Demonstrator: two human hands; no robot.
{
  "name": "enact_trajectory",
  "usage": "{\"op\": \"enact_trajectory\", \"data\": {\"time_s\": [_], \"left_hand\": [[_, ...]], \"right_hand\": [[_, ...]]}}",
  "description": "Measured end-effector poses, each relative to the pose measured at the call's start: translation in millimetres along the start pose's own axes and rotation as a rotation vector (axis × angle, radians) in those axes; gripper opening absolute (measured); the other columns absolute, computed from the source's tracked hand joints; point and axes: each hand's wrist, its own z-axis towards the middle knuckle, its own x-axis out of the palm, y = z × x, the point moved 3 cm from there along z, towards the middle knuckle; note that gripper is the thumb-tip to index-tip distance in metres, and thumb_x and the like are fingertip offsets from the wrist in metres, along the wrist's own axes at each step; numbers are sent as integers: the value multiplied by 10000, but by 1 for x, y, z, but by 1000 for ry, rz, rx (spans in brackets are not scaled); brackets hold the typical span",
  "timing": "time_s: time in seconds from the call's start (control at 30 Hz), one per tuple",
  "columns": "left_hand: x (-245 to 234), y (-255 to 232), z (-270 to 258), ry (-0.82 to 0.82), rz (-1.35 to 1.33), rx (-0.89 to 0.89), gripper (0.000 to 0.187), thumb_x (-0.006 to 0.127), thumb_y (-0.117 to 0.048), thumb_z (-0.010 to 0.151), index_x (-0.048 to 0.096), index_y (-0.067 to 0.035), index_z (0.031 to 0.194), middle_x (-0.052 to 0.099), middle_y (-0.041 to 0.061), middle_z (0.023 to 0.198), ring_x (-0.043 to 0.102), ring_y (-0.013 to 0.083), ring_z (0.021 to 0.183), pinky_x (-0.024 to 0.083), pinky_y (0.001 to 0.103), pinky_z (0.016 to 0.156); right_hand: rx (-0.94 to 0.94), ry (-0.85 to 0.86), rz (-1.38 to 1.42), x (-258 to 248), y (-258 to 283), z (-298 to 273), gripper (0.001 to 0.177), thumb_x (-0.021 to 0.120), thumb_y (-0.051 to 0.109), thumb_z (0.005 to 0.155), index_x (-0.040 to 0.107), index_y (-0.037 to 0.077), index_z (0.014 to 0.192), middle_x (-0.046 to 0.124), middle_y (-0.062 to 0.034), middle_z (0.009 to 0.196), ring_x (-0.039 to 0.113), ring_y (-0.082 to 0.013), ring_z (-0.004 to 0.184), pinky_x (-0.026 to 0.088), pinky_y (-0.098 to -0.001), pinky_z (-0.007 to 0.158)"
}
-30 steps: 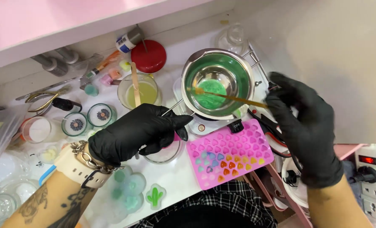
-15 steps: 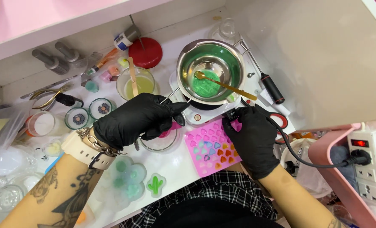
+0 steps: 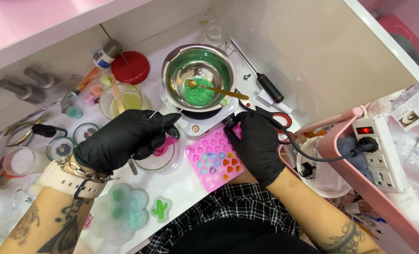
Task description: Pouring melted wax into molds and preparing decorative wax elements at a craft station.
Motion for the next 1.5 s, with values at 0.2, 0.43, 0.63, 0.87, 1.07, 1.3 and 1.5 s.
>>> {"op": "enact_trajectory", "data": {"time_s": [0.2, 0.43, 0.63, 0.87, 1.07, 1.3, 1.5], "left_hand": [[-1, 1, -2, 27, 20, 45, 441, 653, -423, 916, 798, -7, 906, 450, -10, 565, 341, 92, 462, 300, 268, 450], [-3, 3, 1, 38, 48, 60, 474, 644, -436, 937, 763, 19, 881, 441, -2, 560, 339, 100, 462, 298, 274, 451], [1, -2, -3, 44, -12, 17, 448, 649, -429, 928, 799, -8, 926, 436, -16, 563, 332, 94, 464, 280, 268, 451], [-3, 8, 4, 49, -37, 6, 456, 636, -419, 940, 787, 11, 941, 440, 3, 558, 334, 105, 453, 275, 276, 442], [0, 5, 7, 93, 5, 100, 352, 613, -348, 934, 773, -50, 1029, 467, -15, 575, 365, 90, 467, 335, 265, 457], [-4, 8, 1, 92, -31, 78, 406, 628, -374, 951, 800, -6, 954, 445, -11, 569, 352, 86, 464, 312, 260, 454], [0, 13, 10, 104, -153, -21, 380, 639, -342, 943, 771, 14, 951, 489, -14, 606, 357, 77, 472, 252, 270, 434]], "right_hand": [[14, 6, -27, 3, -1, 0, 245, 819, 260, 833, 666, 81, 901, 666, -131, 849, 657, -349, 776, 510, -461, 656], [81, -100, -16, -8, 3, 1, 330, 827, 298, 854, 674, 43, 996, 662, -126, 851, 650, -322, 749, 515, -434, 642], [43, -58, -35, 8, 1, -4, 267, 824, 279, 873, 643, 90, 930, 655, -78, 810, 659, -304, 758, 502, -433, 640], [197, -63, 27, 2, 3, -3, 328, 840, 292, 839, 662, 59, 986, 644, -88, 748, 650, -276, 636, 498, -406, 569], [58, -69, 19, 12, -2, -10, 258, 823, 277, 874, 660, 86, 935, 668, -60, 798, 663, -268, 732, 505, -398, 626], [133, -57, 4, 5, -2, -7, 262, 848, 312, 847, 699, 105, 907, 645, -59, 737, 631, -240, 650, 484, -392, 581], [240, -171, 116, -45, -19, -31, 232, 819, 214, 853, 705, 57, 979, 651, -69, 758, 656, -186, 641, 507, -332, 587]]}}
